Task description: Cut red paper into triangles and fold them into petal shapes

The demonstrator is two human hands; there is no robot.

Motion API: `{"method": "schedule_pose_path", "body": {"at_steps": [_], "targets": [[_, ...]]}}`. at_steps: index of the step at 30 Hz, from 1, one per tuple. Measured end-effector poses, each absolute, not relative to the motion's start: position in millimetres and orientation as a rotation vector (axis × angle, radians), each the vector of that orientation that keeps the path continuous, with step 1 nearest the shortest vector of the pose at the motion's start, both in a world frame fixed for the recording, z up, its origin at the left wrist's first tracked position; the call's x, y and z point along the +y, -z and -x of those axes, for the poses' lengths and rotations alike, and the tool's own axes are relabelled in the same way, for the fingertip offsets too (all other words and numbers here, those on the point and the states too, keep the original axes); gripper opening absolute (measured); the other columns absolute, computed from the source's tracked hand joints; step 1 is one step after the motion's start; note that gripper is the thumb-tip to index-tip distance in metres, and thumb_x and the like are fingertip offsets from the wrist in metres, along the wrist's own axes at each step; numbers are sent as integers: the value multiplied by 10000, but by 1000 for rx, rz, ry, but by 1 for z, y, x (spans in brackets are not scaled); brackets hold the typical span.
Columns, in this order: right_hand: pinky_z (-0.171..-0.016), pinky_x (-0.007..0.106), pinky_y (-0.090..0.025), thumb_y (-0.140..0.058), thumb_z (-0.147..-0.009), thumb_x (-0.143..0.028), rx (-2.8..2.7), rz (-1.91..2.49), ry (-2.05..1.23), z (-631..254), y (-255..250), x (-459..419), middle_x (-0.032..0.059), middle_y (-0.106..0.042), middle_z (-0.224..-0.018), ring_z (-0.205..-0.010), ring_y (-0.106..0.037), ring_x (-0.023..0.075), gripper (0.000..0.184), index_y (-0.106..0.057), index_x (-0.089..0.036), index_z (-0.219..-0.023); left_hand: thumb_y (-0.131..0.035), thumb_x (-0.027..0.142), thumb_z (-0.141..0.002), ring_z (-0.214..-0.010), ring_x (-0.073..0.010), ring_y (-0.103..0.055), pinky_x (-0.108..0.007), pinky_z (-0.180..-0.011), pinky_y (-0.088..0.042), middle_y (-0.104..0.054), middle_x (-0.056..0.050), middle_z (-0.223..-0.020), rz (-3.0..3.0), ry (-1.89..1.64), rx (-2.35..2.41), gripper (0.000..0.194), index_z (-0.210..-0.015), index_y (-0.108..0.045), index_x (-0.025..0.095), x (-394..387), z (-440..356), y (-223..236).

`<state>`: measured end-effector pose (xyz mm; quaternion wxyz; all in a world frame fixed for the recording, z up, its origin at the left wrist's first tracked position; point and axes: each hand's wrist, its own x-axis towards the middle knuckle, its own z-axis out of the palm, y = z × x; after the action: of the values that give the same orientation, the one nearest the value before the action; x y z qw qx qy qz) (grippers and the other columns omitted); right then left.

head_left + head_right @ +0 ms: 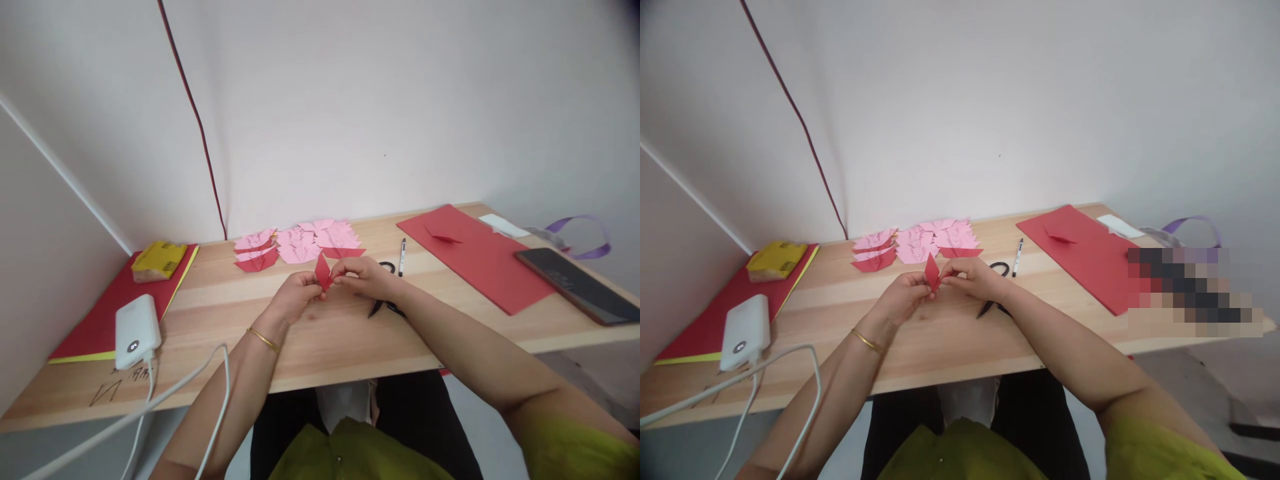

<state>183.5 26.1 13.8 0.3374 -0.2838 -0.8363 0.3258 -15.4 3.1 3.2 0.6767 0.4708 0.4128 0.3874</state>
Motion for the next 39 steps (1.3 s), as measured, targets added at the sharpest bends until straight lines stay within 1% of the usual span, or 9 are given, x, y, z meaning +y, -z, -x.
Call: {"method": "schedule_pose_path", "body": {"at_steps": [4,9,13,18,22,26,31,35,39], "targets": [[-657,252,-462,-548,-846,-304,-2138,804,-806,-182,-9,27,33,-672,-808,-729,-603,136,140,-617,-185,-817,-592,105,-557,-594,-92,-525,-234,-618,-405,-612,-1,-667,-1105,-888,930,156,-701,-650,125,1,13,-2],[-660,249,-464,-568,-826,-255,-2089,784,-830,-180,-5,28,30,-652,-790,-722,-593,130,82,-597,-180,-812,-711,208,-590,-571,-87,-515,-228,-586,-382,-607,4,-636,-1159,-935,1033,177,-730,-656,115,-1,8,-4],[-648,251,-467,-588,-809,-265,-2012,832,-871,-177,-1,27,24,-624,-782,-709,-585,127,89,-553,-183,-811,-732,244,-588,-553,-88,-512,-230,-580,-384,-607,2,-615,-1143,-955,1057,207,-732,-660,113,-1,6,-6],[-630,252,-474,-604,-792,-269,-1956,873,-901,-176,1,26,19,-627,-783,-702,-595,129,107,-530,-194,-815,-713,244,-605,-526,-84,-506,-223,-557,-372,-600,-1,-589,-1145,-970,1076,167,-680,-636,116,-1,6,-7],[-612,245,-480,-608,-787,-275,-1940,879,-922,-176,4,28,13,-633,-771,-691,-609,128,120,-526,-198,-828,-694,236,-623,-537,-85,-506,-226,-571,-379,-600,-1,-606,-1177,-968,1075,158,-710,-642,115,-1,7,-3],[-620,255,-484,-611,-781,-278,-1938,886,-916,-177,6,29,13,-635,-764,-694,-616,134,128,-521,-197,-823,-699,274,-644,-562,-87,-501,-221,-571,-369,-595,-1,-636,-1224,-942,1068,203,-762,-655,115,-1,8,-1],[-624,268,-486,-614,-777,-280,-1951,896,-902,-175,2,27,15,-636,-738,-687,-619,144,133,-512,-199,-803,-680,310,-673,-545,-88,-468,-215,-535,-332,-556,16,-596,-1351,-942,1136,221,-772,-651,113,-1,8,-1],[-620,272,-492,-581,-812,-296,-1891,879,-1027,-173,-2,24,11,-649,-723,-665,-641,144,154,-460,-208,-846,-644,293,-702,-521,-80,-420,-212,-506,-293,-507,33,-573,-1405,-945,1121,193,-784,-641,118,0,8,-1],[-659,290,-500,-544,-850,-335,-1839,876,-1159,-173,-3,23,10,-664,-700,-681,-658,152,170,-434,-208,-875,-628,287,-714,-531,-74,-399,-212,-515,-287,-498,34,-599,-1423,-942,1062,204,-821,-639,113,2,11,-2]]}}
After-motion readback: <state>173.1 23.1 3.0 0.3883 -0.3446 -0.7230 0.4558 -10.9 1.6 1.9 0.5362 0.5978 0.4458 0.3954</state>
